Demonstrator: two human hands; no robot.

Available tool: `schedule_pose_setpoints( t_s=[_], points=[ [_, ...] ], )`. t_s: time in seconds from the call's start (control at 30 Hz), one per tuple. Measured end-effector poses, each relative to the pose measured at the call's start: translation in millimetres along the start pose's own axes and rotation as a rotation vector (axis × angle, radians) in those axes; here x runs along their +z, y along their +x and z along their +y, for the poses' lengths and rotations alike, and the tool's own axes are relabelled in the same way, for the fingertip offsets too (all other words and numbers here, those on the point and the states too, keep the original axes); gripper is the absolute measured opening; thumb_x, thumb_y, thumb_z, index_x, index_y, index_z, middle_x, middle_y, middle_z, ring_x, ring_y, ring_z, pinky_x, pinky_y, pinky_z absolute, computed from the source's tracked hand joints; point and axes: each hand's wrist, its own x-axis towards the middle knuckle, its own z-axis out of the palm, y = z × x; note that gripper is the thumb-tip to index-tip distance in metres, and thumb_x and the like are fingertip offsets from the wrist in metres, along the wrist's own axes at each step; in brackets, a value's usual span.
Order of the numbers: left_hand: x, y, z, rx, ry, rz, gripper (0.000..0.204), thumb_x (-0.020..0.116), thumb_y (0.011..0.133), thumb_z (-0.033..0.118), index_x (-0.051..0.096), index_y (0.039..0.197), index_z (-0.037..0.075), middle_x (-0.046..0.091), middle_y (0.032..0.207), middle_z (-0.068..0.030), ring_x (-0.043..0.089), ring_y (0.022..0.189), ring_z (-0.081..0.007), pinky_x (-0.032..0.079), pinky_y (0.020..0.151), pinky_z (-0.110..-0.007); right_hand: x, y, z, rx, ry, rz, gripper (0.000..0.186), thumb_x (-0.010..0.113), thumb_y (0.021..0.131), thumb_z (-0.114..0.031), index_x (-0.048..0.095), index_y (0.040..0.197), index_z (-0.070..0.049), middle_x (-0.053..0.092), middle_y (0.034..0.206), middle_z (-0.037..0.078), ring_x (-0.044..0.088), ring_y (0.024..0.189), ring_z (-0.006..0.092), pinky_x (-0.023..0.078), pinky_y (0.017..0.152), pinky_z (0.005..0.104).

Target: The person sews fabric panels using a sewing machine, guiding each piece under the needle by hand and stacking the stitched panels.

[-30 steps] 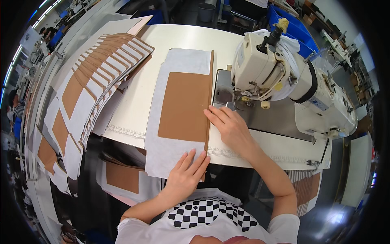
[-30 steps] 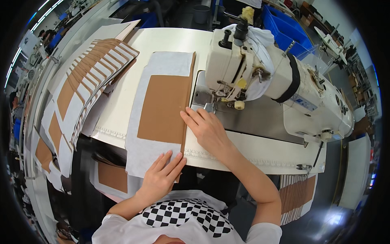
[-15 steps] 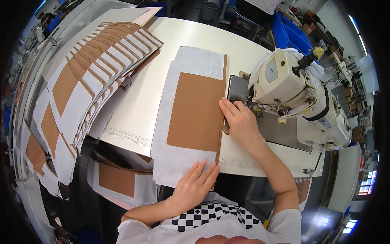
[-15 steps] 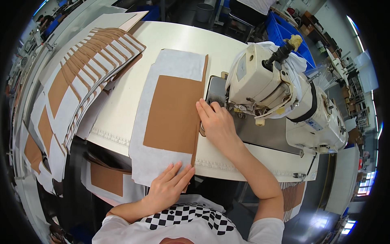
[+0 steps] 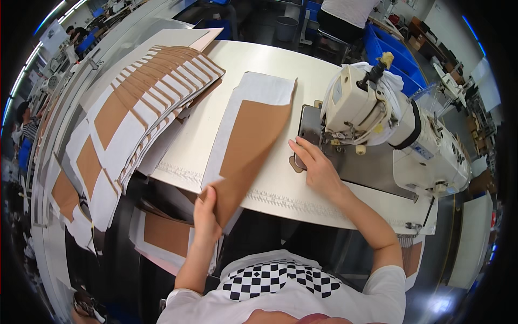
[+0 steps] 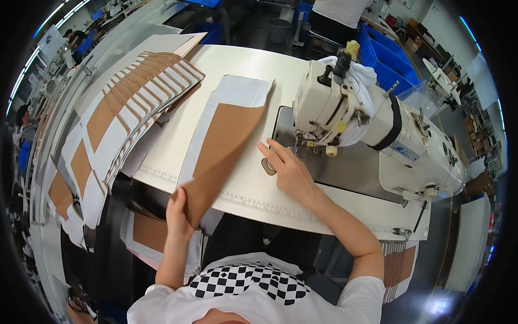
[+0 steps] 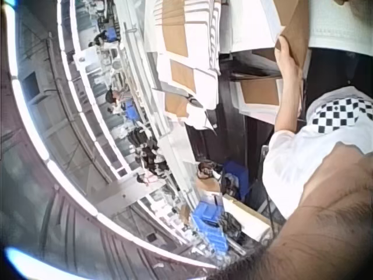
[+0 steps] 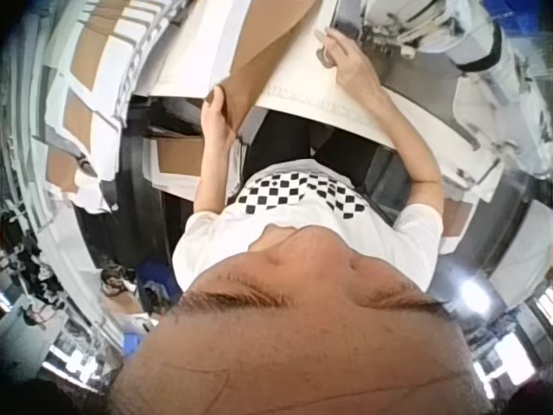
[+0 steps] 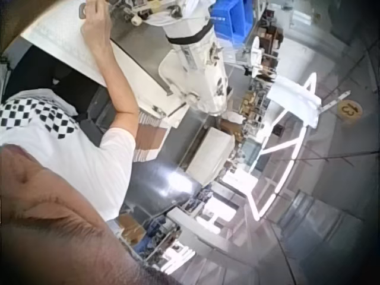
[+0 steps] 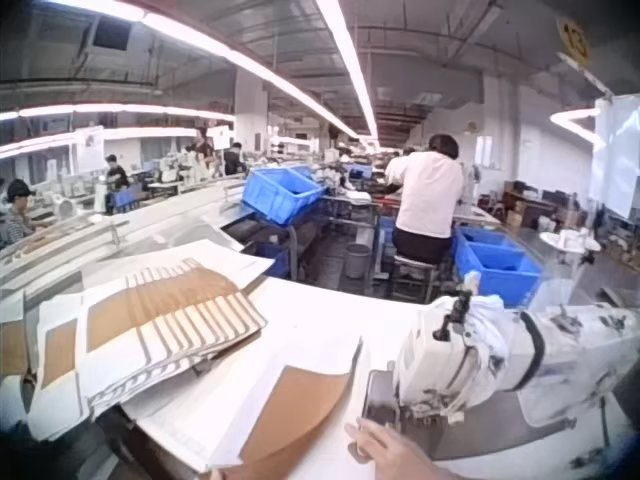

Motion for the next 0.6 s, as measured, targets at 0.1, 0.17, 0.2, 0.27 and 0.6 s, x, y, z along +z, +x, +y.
schedule_pose_setpoints(
  t_s=[0.1,0.17,0.2,0.27,0.6],
  points=[
    [-25.6,23.1,13.7,-0.112,-0.378,-0.068,0.041,0.046,0.101,0.03,0.047,0.13,0.001,0.058,0.126,-0.0142,0.06,0.111,-0.0268,0.05,0.094,-0.04,0.2,-15.9,4.9,-0.134,0.031,0.076,0.063,0.048,0.074,0.015,0.052,0.132,-0.008,0.057,0.126,0.015,0.058,0.107,0.0324,0.05,0.091,0.0373],
    [-44.8,37.8,17.9,-0.141,-0.537,-0.129,0.04,0.043,0.102,0.028,0.047,0.13,0.0,0.057,0.126,-0.0165,0.059,0.112,-0.0304,0.049,0.096,-0.042,-1.2,-12.8,2.7,-0.052,0.243,0.108,0.058,0.046,0.076,0.014,0.052,0.13,-0.007,0.058,0.12,0.015,0.061,0.1,0.033,0.051,0.087,0.0382],
    [-56.2,45.1,16.8,-0.139,-0.603,-0.163,0.039,0.041,0.103,0.027,0.047,0.13,-0.001,0.057,0.127,-0.017,0.059,0.112,-0.0313,0.049,0.096,-0.043,-1.3,-12.4,2.1,-0.071,0.257,0.117,0.058,0.046,0.076,0.014,0.052,0.13,-0.007,0.058,0.12,0.015,0.061,0.1,0.033,0.051,0.087,0.0382],
    [-65.6,47.7,20.1,-0.129,-0.635,-0.21,0.04,0.04,0.103,0.027,0.046,0.13,-0.002,0.056,0.128,-0.0183,0.058,0.113,-0.0325,0.048,0.097,-0.044,-0.9,-12.7,4.4,0.001,0.25,0.127,0.053,0.046,0.078,0.011,0.053,0.127,-0.007,0.059,0.115,0.015,0.062,0.096,0.0332,0.052,0.083,0.0393],
    [-98.4,60.6,31.6,-0.13,-0.746,-0.409,0.043,0.036,0.104,0.024,0.043,0.131,-0.008,0.049,0.133,-0.0272,0.052,0.121,-0.038,0.043,0.104,-0.046,0.0,-15.3,8.1,0.038,0.212,0.125,0.046,0.048,0.081,0.006,0.055,0.124,-0.008,0.061,0.107,0.013,0.061,0.096,0.0322,0.05,0.082,0.0422]
  ],
)
